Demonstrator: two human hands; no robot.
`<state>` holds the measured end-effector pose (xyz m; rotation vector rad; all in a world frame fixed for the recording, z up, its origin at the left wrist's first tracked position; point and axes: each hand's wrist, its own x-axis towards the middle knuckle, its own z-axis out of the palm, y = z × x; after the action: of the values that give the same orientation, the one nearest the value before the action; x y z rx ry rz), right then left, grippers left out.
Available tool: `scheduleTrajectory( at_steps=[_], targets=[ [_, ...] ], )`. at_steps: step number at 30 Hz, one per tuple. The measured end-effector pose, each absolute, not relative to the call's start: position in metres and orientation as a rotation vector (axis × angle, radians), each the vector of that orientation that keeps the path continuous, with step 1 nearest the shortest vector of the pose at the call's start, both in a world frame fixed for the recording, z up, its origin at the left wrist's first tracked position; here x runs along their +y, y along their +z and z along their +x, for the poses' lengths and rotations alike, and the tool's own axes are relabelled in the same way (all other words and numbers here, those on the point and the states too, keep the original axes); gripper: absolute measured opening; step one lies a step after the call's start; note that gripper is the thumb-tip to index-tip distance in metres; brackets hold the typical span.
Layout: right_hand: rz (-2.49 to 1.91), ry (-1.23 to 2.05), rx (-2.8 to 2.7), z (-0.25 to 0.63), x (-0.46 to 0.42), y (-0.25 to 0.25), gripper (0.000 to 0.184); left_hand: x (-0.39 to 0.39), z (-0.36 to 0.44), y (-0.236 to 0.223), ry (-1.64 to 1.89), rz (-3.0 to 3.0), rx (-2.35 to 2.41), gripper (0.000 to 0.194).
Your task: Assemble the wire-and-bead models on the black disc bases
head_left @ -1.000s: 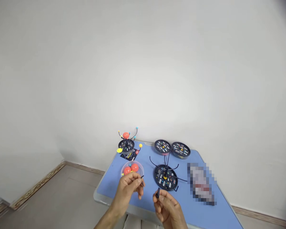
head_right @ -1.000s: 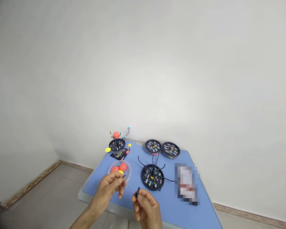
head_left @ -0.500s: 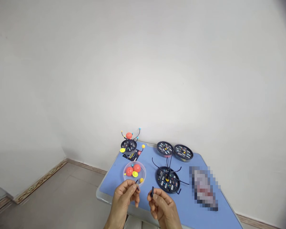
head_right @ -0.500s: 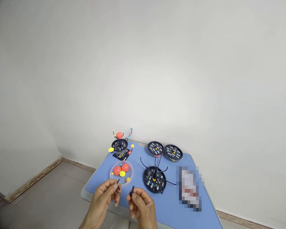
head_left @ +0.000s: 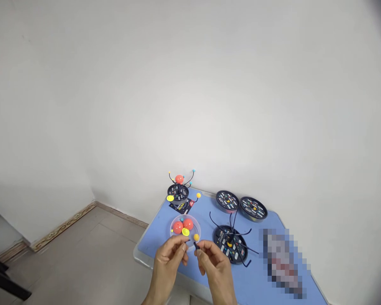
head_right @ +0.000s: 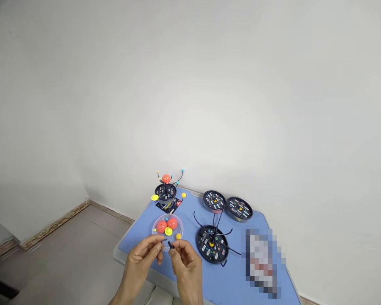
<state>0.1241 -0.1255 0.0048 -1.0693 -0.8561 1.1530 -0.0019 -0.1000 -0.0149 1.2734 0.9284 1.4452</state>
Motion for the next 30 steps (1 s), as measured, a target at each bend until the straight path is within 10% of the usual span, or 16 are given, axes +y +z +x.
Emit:
scheduleTrajectory(
  at_steps=[30],
  targets=[
    [-1.105, 1.089, -1.0, 0.114, -0.069, 0.01, 0.031, -0.047, -0.008, -0.042, 1.687, 2.119, 0.961, 0.025]
  ],
)
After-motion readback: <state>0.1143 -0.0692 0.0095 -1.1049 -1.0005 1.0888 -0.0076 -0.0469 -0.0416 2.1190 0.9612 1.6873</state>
